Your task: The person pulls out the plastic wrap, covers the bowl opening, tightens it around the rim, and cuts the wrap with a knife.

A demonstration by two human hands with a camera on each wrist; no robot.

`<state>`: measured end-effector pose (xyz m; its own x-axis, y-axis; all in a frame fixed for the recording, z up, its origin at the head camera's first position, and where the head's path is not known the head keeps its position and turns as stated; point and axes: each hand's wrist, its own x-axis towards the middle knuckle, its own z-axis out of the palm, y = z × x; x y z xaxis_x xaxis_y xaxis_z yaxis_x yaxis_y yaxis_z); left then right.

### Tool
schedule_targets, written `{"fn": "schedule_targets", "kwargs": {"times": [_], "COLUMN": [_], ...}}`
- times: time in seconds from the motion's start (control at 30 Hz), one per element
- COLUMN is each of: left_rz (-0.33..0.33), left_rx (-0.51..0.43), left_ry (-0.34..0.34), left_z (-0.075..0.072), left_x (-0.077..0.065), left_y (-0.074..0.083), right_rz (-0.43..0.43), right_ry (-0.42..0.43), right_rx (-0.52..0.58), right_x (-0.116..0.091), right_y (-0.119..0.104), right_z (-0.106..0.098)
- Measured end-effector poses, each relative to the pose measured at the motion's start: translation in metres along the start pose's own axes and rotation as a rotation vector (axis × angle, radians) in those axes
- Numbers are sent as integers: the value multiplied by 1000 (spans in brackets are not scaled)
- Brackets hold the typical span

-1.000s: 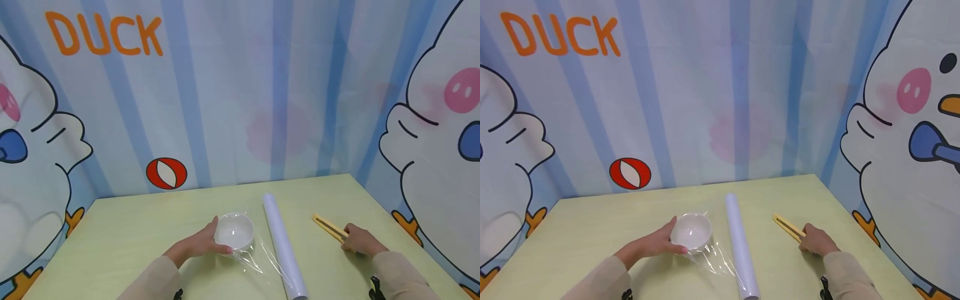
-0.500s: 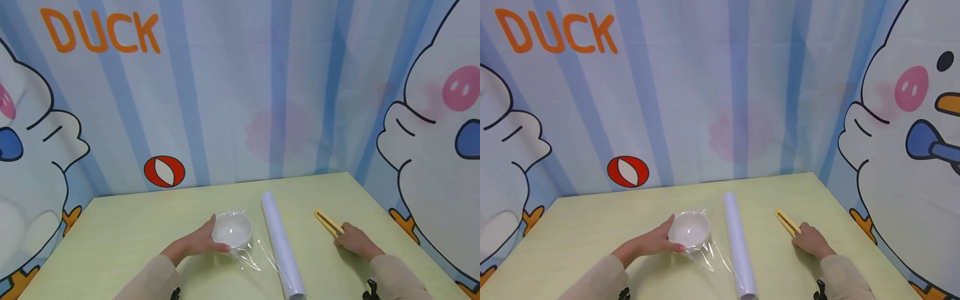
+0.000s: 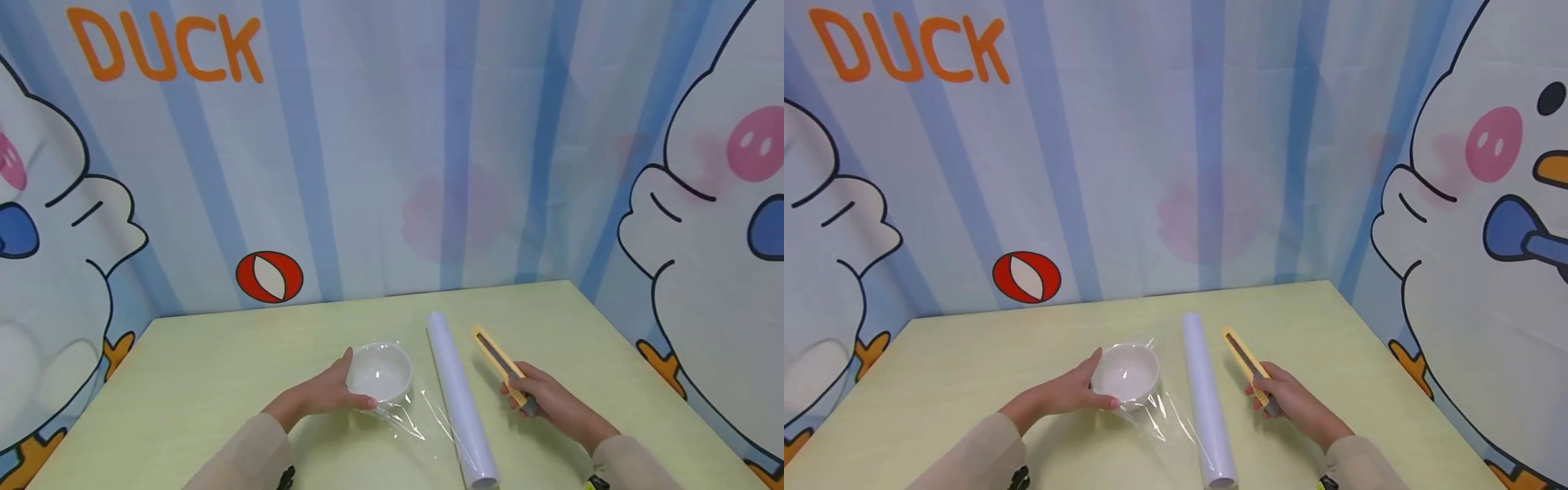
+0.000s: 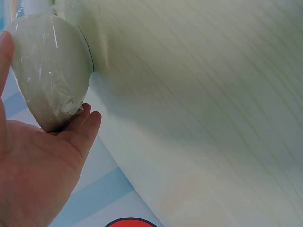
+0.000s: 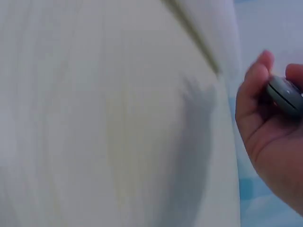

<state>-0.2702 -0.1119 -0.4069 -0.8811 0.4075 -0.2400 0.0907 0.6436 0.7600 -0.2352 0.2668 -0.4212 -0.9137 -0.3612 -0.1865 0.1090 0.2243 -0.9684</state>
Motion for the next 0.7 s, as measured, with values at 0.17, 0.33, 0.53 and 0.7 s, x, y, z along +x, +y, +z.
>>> {"fn": "schedule_targets", "kwargs": {"times": [0.17, 0.33, 0.53, 0.7], "left_rz": [3, -7, 9, 0], "left_rx": [-4, 0, -1, -5], "left_ry": [3, 5, 6, 6], "left_z": [0, 0, 0, 0], "left_x": [1, 1, 1, 1], "left_y": [0, 1, 0, 1], "right_rz": [-77, -126, -123, -121], "right_ry": [-158, -153, -129, -73], "right_rx": [116, 73, 53, 47], "right_x": [-3, -2, -2, -3], "right_y": [-8, -12, -14, -15], "right_z": [13, 25, 32, 33]}}
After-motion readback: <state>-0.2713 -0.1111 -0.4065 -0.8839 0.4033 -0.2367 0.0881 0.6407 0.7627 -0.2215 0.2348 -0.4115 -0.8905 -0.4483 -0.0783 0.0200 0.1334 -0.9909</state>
